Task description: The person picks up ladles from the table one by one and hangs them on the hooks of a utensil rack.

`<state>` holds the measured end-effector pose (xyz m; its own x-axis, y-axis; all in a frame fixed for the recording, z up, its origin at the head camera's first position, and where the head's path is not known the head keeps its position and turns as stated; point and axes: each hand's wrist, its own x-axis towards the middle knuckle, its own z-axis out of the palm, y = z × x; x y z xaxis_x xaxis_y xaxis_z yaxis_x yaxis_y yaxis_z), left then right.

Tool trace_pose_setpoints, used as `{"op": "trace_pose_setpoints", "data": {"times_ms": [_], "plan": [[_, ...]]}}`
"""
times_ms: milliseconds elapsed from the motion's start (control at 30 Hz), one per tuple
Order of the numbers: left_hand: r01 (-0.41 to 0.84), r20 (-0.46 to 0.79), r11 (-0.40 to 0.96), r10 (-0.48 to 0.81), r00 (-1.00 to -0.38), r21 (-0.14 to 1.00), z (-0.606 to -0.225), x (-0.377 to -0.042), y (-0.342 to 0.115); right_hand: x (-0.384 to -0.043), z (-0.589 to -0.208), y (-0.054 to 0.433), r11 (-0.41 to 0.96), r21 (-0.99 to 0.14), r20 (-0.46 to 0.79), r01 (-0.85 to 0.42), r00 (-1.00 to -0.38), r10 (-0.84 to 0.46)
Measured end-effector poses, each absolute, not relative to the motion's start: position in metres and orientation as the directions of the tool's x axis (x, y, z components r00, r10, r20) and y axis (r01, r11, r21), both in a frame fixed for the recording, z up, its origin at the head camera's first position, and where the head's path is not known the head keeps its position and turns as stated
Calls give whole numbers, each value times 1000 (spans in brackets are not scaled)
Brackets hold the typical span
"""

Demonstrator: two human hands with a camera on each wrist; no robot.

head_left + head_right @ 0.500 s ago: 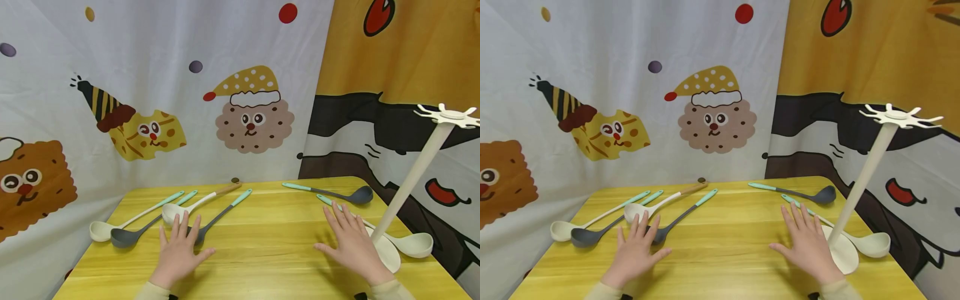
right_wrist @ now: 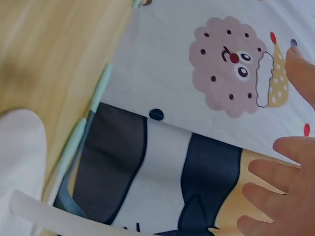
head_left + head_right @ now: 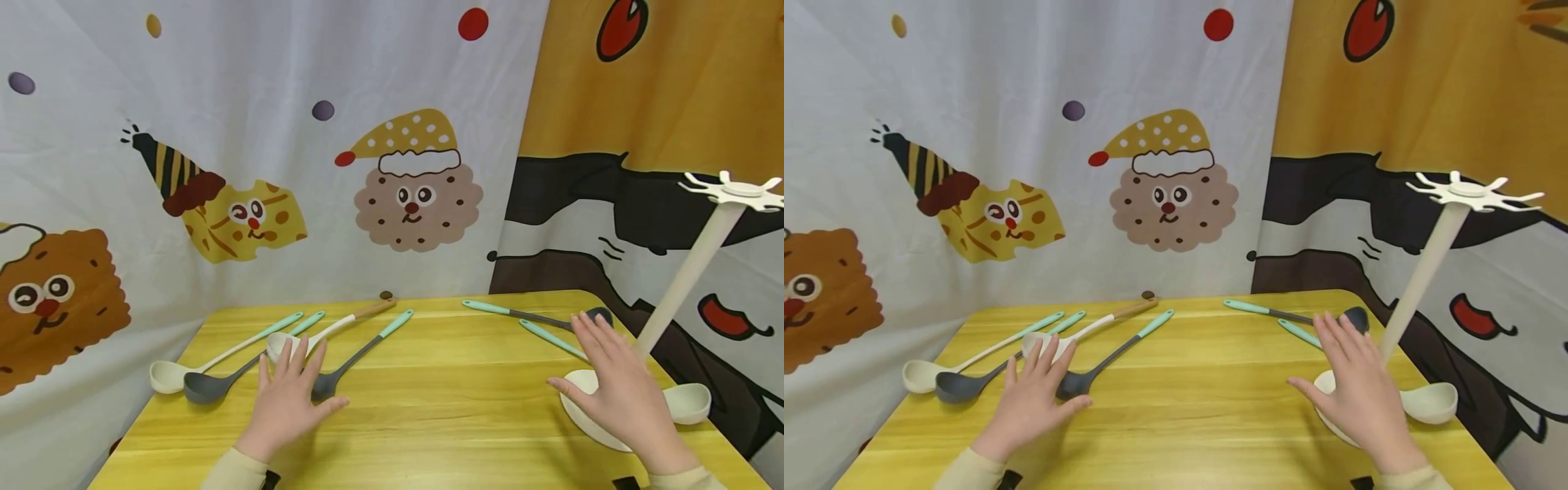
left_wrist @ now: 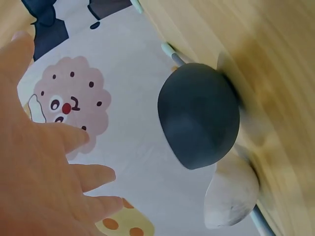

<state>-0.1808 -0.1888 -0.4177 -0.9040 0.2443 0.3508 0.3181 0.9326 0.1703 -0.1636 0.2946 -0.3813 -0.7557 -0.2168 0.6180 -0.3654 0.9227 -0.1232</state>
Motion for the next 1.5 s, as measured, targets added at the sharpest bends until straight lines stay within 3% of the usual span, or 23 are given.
{"op": "trace_pose_setpoints", "data": {"times_ms": [333,500,700,900,1033,1200,1500], "plan": [[325,377,930,243,-894,171,-413,-185,-193,-160,-352,309,933,-218,705,-288,-707,-54],[337,392,927,252,-885,163,-406,-188,-192,-155,-346,314,924,-237,772,-301,-635,-9],[356,417,922,267,-869,153,-399,-192,-191,-156,-337,320,937,-186,861,-295,-508,11],[374,433,920,290,-854,122,-400,-196,-190,-157,-330,330,942,-204,896,-267,-438,70],[378,423,919,301,-855,110,-403,-198,-188,-157,-325,337,933,-256,893,-254,-431,128],[385,408,915,307,-860,123,-403,-202,-184,-159,-320,344,920,-332,859,-210,-470,203],[427,391,895,348,-852,133,-403,-213,-173,-165,-315,345,863,-496,708,-91,-618,341]]}}
